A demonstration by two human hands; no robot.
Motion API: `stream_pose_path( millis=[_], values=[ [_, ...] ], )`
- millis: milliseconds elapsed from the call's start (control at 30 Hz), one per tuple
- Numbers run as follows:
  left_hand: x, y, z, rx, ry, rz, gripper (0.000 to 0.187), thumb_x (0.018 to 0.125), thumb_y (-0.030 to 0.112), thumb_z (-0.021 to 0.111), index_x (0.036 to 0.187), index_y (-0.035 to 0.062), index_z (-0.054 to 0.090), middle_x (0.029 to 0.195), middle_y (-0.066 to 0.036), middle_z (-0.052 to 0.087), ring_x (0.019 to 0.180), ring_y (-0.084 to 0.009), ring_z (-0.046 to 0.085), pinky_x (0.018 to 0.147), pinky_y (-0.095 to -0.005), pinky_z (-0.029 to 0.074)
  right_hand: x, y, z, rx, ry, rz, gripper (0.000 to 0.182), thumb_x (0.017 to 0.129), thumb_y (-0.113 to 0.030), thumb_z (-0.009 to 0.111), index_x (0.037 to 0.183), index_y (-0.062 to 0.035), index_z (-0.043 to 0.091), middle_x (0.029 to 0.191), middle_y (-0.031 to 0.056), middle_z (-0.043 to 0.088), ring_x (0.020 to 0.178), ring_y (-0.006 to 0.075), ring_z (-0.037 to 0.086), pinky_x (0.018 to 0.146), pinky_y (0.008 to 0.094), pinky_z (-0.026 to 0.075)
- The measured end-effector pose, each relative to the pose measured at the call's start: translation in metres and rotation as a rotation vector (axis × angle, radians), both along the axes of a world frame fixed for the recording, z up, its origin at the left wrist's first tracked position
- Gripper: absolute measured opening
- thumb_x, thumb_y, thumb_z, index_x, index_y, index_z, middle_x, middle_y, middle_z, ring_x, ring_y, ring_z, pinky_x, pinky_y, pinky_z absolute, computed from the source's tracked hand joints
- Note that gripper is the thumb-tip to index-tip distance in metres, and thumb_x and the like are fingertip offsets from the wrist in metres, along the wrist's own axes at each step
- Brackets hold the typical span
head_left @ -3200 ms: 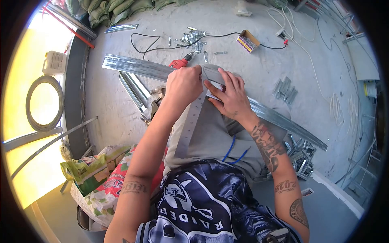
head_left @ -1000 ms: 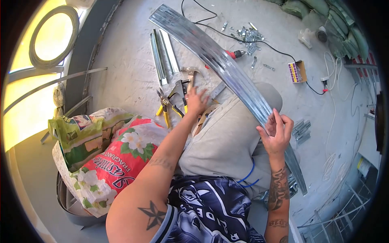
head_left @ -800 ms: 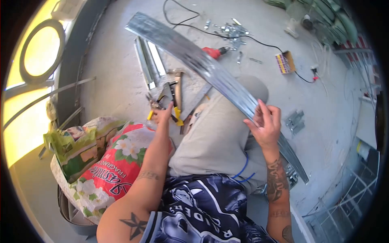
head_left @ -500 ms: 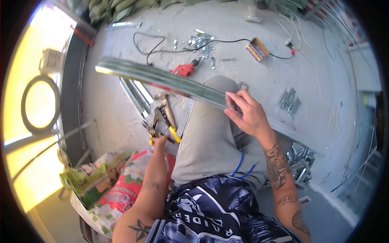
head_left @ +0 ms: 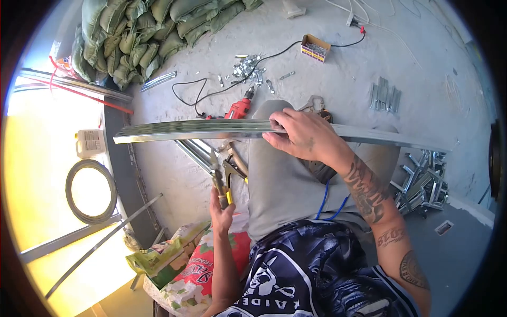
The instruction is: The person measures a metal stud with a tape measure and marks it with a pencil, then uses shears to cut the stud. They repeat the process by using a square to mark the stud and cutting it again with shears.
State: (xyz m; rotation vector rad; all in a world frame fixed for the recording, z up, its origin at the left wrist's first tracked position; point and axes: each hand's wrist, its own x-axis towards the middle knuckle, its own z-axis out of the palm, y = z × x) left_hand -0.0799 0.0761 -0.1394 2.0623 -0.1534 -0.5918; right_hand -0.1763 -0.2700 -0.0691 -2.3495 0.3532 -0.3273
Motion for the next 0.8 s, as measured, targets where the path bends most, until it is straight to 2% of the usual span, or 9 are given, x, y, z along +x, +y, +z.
stream_pose_path(
  millis=[67,100,167,333,433,700,800],
  values=[
    [-0.011,-0.009,0.031,0.014,-0.143,-0.294,0.064,0.067,0.004,0.06,0.131,-0.0018,0.056,0.114,-0.009,0.062,0.106,-0.0213,0.059,0.097,-0.0334,0.045,-0.001,0.001,0.005,0.018,-0.009,0.013,0.044,0.096,-0.049,0.063,0.097,-0.0057,0.061,0.089,0.0159,0.066,0.079,0.0369,0.07,0.069,0.0465,0.056],
    [-0.018,-0.014,0.042,0.02,-0.148,-0.298,0.064,0.067,0.004,0.06,0.131,-0.0018,0.056,0.114,-0.009,0.062,0.106,-0.0213,0.059,0.097,-0.0334,0.045,-0.002,0.001,0.008,0.025,-0.012,0.028,0.045,0.096,-0.051,0.063,0.098,-0.0055,0.061,0.089,0.0163,0.067,0.079,0.037,0.07,0.069,0.0461,0.056],
    [-0.037,-0.018,0.058,-0.005,0.051,-0.326,0.091,0.063,0.004,0.06,0.15,-0.0039,0.038,0.131,-0.015,0.056,0.123,-0.0251,0.053,0.109,-0.035,0.038,-0.004,0.004,0.015,0.03,-0.003,0.043,0.047,0.096,-0.052,0.063,0.098,-0.0051,0.061,0.088,0.0162,0.067,0.079,0.037,0.07,0.069,0.0457,0.057],
    [-0.064,-0.022,0.074,0.015,0.123,-0.316,0.094,0.06,0.011,0.059,0.149,-0.0057,0.038,0.133,-0.015,0.054,0.126,-0.025,0.051,0.112,-0.0344,0.034,-0.015,0.012,0.035,0.103,-0.008,0.064,0.05,0.095,-0.054,0.064,0.099,-0.004,0.06,0.085,0.0162,0.067,0.079,0.0372,0.07,0.069,0.0452,0.057],
    [-0.073,-0.027,0.082,0.002,0.104,-0.299,0.093,0.06,0.01,0.058,0.149,-0.0063,0.039,0.132,-0.014,0.054,0.126,-0.0252,0.051,0.112,-0.0341,0.033,-0.017,0.014,0.041,0.096,0.023,0.082,0.044,0.095,-0.049,0.065,0.1,-0.0063,0.056,0.087,0.0115,0.064,0.077,0.035,0.067,0.067,0.0459,0.053],
    [-0.076,-0.031,0.093,-0.009,0.155,-0.371,0.104,0.063,0.013,0.063,0.157,-0.0062,0.024,0.15,-0.023,0.044,0.141,-0.0302,0.041,0.118,-0.0375,0.028,-0.017,0.015,0.037,0.081,-0.026,0.114,0.044,0.095,-0.046,0.066,0.106,-0.0053,0.054,0.087,0.0117,0.064,0.077,0.0361,0.067,0.068,0.0464,0.054],
    [-0.075,-0.035,0.1,-0.035,0.188,-0.384,0.105,0.063,0.014,0.063,0.157,-0.0063,0.023,0.151,-0.023,0.043,0.142,-0.0305,0.04,0.119,-0.0383,0.027,-0.017,0.017,0.038,0.098,-0.013,0.127,0.044,0.095,-0.046,0.067,0.104,-0.0051,0.054,0.087,0.012,0.064,0.078,0.0367,0.067,0.068,0.0464,0.054]
  ],
)
